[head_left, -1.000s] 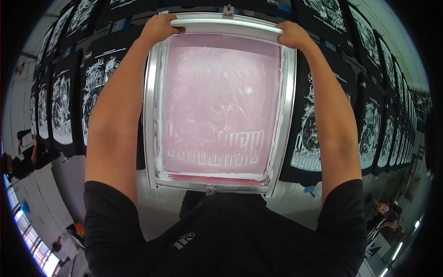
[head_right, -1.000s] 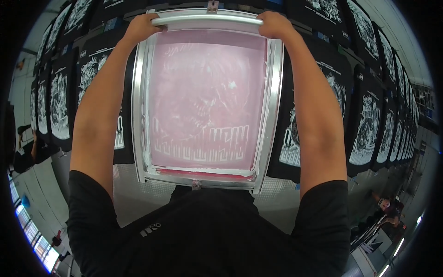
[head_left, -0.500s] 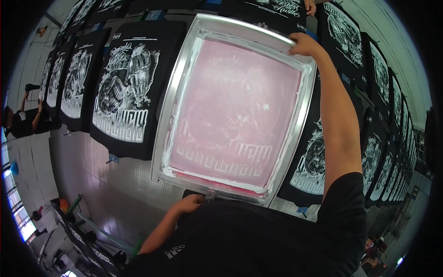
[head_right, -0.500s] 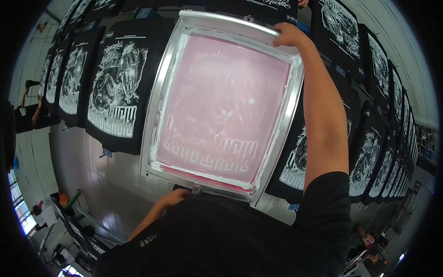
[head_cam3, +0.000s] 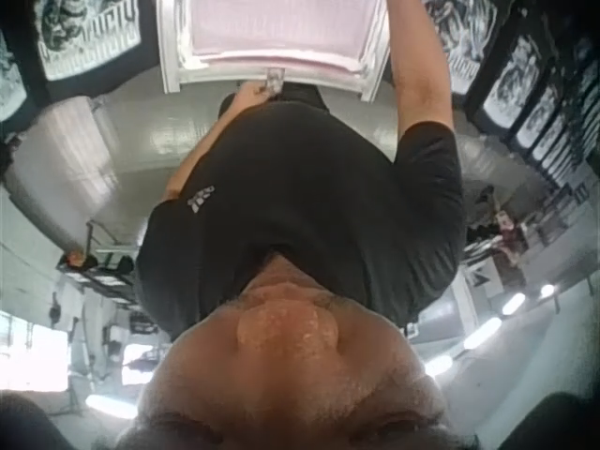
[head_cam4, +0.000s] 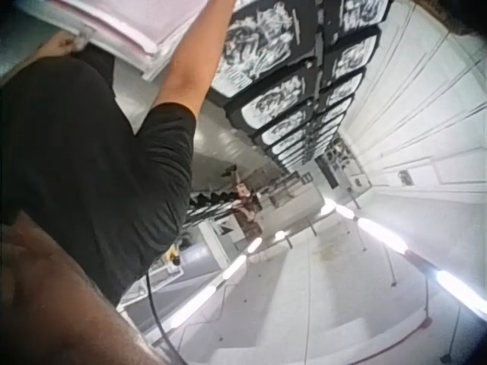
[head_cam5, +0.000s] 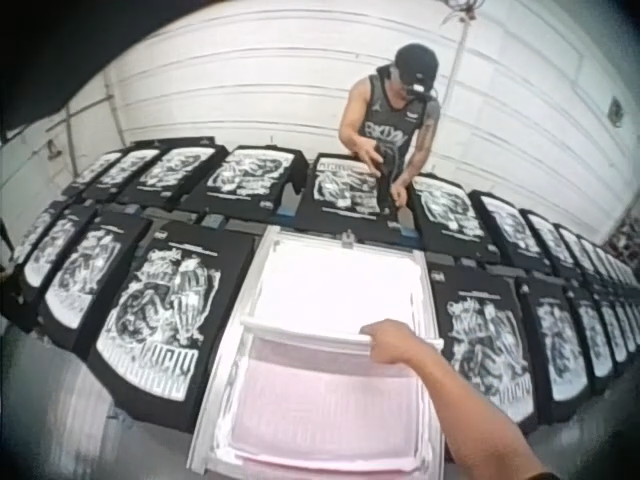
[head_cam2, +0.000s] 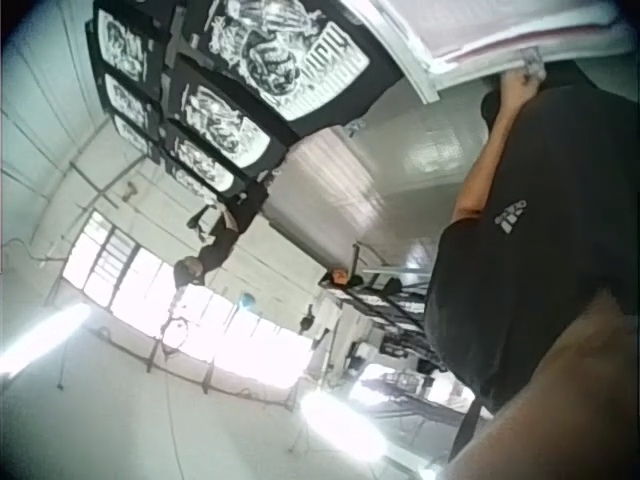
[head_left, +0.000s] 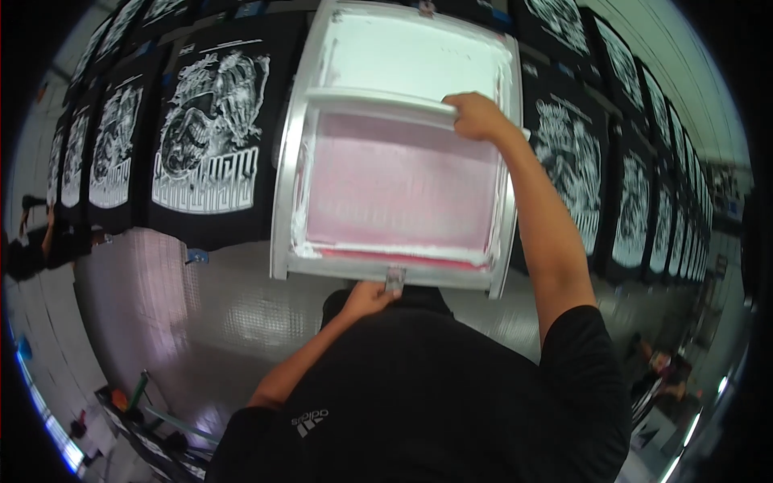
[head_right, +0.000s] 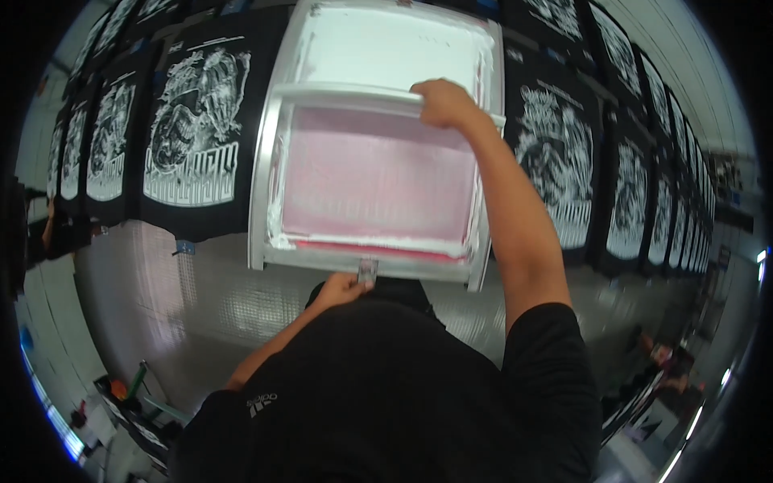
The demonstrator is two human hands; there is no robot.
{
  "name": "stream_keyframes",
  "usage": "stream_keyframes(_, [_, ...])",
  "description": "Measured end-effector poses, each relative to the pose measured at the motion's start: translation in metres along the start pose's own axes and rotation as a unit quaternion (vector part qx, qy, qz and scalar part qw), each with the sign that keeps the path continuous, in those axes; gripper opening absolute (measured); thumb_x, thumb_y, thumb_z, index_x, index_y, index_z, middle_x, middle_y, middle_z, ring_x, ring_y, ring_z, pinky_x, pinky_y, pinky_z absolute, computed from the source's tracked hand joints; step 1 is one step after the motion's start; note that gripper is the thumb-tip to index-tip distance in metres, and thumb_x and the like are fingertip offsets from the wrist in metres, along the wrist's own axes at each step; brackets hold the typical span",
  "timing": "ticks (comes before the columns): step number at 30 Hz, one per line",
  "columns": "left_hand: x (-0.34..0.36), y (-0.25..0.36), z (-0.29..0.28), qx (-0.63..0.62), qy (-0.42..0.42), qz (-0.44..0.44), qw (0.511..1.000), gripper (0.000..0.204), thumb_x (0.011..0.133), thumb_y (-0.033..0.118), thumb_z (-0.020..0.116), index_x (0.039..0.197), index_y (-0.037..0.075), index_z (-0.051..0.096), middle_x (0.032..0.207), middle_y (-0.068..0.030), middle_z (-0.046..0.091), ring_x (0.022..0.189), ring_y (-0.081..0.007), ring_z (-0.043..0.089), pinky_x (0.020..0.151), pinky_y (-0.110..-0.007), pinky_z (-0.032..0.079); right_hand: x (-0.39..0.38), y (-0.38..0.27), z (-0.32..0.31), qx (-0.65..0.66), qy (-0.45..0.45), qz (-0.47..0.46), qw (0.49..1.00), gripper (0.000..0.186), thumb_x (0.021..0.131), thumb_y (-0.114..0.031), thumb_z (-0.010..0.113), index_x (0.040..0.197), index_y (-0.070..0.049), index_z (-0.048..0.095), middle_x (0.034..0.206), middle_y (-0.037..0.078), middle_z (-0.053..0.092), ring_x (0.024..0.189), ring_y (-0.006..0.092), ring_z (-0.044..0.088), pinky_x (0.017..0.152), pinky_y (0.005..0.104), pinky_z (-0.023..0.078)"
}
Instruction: Manually screen printing white graphics onto black t-shirts using a large production printing press.
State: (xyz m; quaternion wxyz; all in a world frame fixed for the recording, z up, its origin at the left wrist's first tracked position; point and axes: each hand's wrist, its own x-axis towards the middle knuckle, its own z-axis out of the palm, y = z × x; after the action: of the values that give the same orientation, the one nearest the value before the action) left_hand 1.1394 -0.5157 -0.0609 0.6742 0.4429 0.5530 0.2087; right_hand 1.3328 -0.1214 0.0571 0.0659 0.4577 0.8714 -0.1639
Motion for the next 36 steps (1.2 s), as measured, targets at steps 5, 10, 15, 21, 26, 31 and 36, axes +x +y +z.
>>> stream_keyframes(5, [-0.003, 0.009, 0.001, 0.066, 0.030, -0.019, 0.997, 0.044, 0.092, 0.040, 0.071, 0.079, -0.001, 0.071, 0.058, -0.0115, 0.058, 0.052, -0.0189, 0.051, 0.055, -0.038, 0.043, -0.172, -0.105, 0.062, 0.055, 0.007, 0.024, 0.998, 0.043, 0.072, -0.001, 0.061, 0.114, -0.010, 0.068, 0.102, 0.011, 0.069, 0.100, 0.0347, 0.064, 0.088, 0.0453, 0.051])
stream_keyframes(10, [-0.009, 0.028, 0.003, 0.168, 0.048, -0.025, 0.984, 0.040, 0.092, 0.041, 0.068, 0.116, 0.009, 0.071, 0.108, -0.0183, 0.071, 0.098, -0.0349, 0.069, 0.087, -0.043, 0.053, -0.262, -0.164, 0.095, 0.085, 0.086, -0.003, 0.993, 0.024, 0.071, 0.000, 0.060, 0.094, -0.007, 0.062, 0.090, 0.010, 0.064, 0.088, 0.0319, 0.060, 0.077, 0.0448, 0.046])
stream_keyframes(15, [-0.007, 0.038, 0.006, 0.282, 0.031, -0.090, 0.955, 0.056, 0.092, 0.052, 0.063, 0.130, 0.010, 0.063, 0.123, -0.0213, 0.066, 0.110, -0.0404, 0.065, 0.095, -0.047, 0.051, -0.267, -0.155, 0.091, 0.063, 0.093, 0.004, 0.994, 0.027, 0.074, -0.004, 0.063, 0.101, -0.007, 0.064, 0.094, 0.009, 0.066, 0.093, 0.0310, 0.061, 0.082, 0.0450, 0.045])
stream_keyframes(21, [-0.044, 0.064, -0.018, 0.291, 0.056, -0.123, 0.947, 0.054, 0.086, 0.055, 0.069, 0.088, 0.001, 0.075, 0.081, -0.0209, 0.070, 0.079, -0.0355, 0.068, 0.075, -0.046, 0.053, -0.289, -0.077, 0.054, 0.054, 0.078, 0.080, 0.992, 0.038, 0.074, -0.020, 0.073, 0.110, -0.010, 0.069, 0.100, 0.009, 0.069, 0.104, 0.0308, 0.062, 0.103, 0.0577, 0.035])
stream_keyframes(26, [-0.092, 0.068, -0.108, 0.088, 0.435, 0.041, 0.895, 0.032, 0.092, 0.028, 0.072, 0.083, -0.002, 0.069, 0.063, -0.0083, 0.061, 0.060, -0.0131, 0.053, 0.058, -0.033, 0.045, -0.293, -0.004, 0.087, 0.368, 0.092, 0.121, 0.917, 0.035, 0.071, -0.018, 0.085, 0.102, -0.006, 0.073, 0.091, 0.010, 0.072, 0.091, 0.0257, 0.068, 0.090, 0.0429, 0.051])
stream_keyframes(31, [-0.017, 0.041, -0.184, 0.141, 0.526, -0.008, 0.839, 0.045, 0.102, 0.043, 0.055, 0.121, 0.005, 0.068, 0.110, -0.0193, 0.071, 0.107, -0.0332, 0.067, 0.091, -0.038, 0.050, -0.267, 0.017, 0.122, 0.587, 0.114, 0.161, 0.785, 0.035, 0.077, -0.014, 0.085, 0.106, 0.001, 0.072, 0.096, 0.008, 0.073, 0.090, 0.0165, 0.067, 0.082, 0.0319, 0.052])
stream_keyframes(36, [0.010, 0.010, -0.175, -0.054, 0.487, 0.017, 0.871, 0.040, 0.105, 0.027, 0.053, 0.130, -0.002, 0.064, 0.120, -0.0131, 0.070, 0.111, -0.0183, 0.063, 0.097, -0.032, 0.048, -0.273, 0.023, 0.115, 0.638, 0.126, 0.190, 0.735, 0.038, 0.077, -0.013, 0.087, 0.108, 0.002, 0.072, 0.099, 0.008, 0.073, 0.091, 0.0157, 0.066, 0.085, 0.0304, 0.051])
